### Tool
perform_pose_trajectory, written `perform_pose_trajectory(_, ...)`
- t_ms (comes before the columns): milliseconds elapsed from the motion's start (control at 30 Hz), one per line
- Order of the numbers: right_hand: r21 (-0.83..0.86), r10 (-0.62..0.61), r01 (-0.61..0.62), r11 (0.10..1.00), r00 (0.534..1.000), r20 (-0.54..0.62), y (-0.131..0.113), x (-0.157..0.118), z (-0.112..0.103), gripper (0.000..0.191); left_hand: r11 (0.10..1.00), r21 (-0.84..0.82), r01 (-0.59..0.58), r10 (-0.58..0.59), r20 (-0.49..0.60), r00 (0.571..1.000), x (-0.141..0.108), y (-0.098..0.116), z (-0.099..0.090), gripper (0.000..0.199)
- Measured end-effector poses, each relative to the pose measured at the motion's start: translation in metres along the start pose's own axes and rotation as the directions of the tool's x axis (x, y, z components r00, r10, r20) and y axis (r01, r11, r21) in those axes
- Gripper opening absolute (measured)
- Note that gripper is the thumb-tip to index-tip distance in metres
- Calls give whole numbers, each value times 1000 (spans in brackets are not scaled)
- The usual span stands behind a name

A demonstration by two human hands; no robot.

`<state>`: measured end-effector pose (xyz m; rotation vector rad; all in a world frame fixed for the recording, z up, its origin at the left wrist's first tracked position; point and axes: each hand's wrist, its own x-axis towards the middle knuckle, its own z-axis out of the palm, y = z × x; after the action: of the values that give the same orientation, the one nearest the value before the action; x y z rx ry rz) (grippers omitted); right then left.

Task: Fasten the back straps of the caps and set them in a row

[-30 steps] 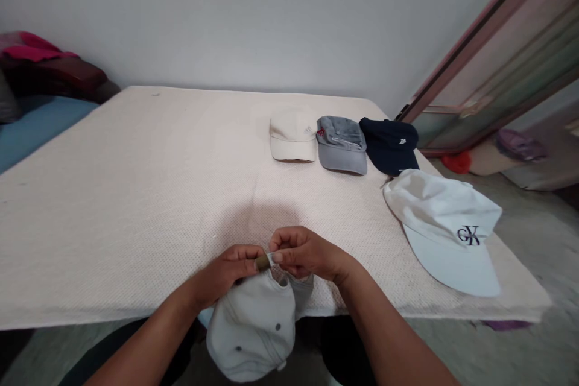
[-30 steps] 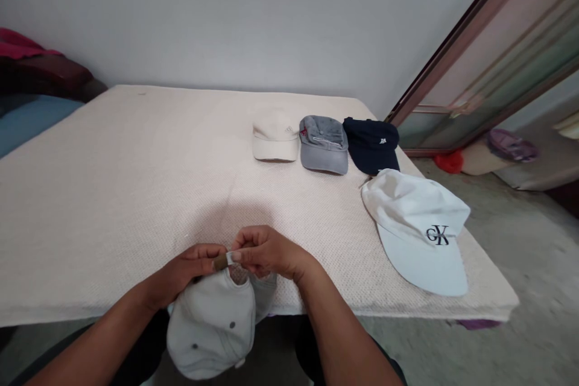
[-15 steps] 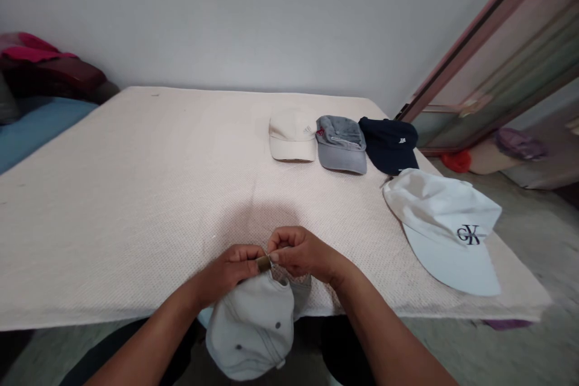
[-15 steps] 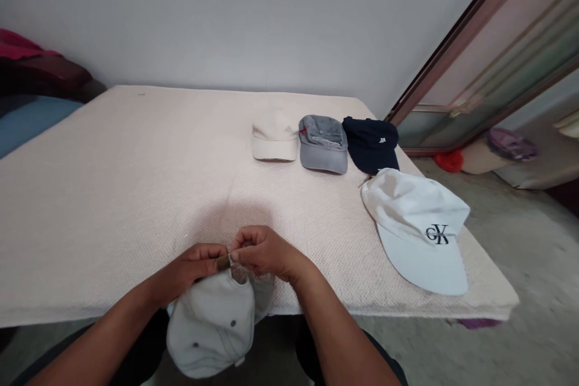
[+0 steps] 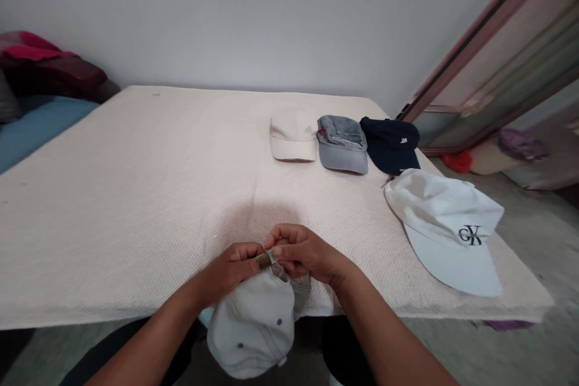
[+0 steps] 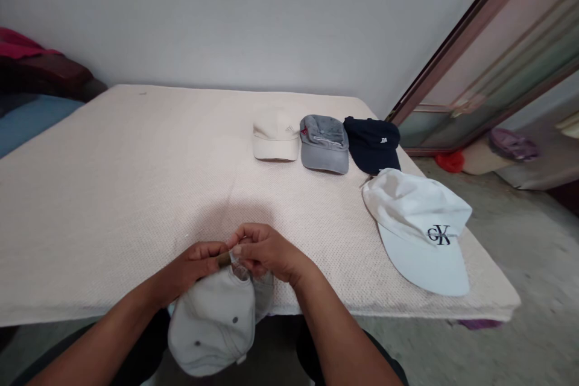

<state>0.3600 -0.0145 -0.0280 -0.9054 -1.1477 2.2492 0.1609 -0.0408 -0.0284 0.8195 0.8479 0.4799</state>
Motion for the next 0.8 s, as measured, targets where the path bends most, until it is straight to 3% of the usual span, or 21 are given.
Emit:
perform_pose_trajectory(333,54,-38,39,998,999,-7,3,2,1,14,999,-26,-23,22,-5,1000,2,-2,0,28)
perform_pose_trajectory(467,82,-1,-1,997,1000,16,3,1,0,12,1000,-21,-22,22,-21,1000,2,-1,1,27)
perform_pose_trajectory(800,141,-50,40,989,996,72,7,2,4,21,998,-46,-51,53,44,998,-2,6,7,26)
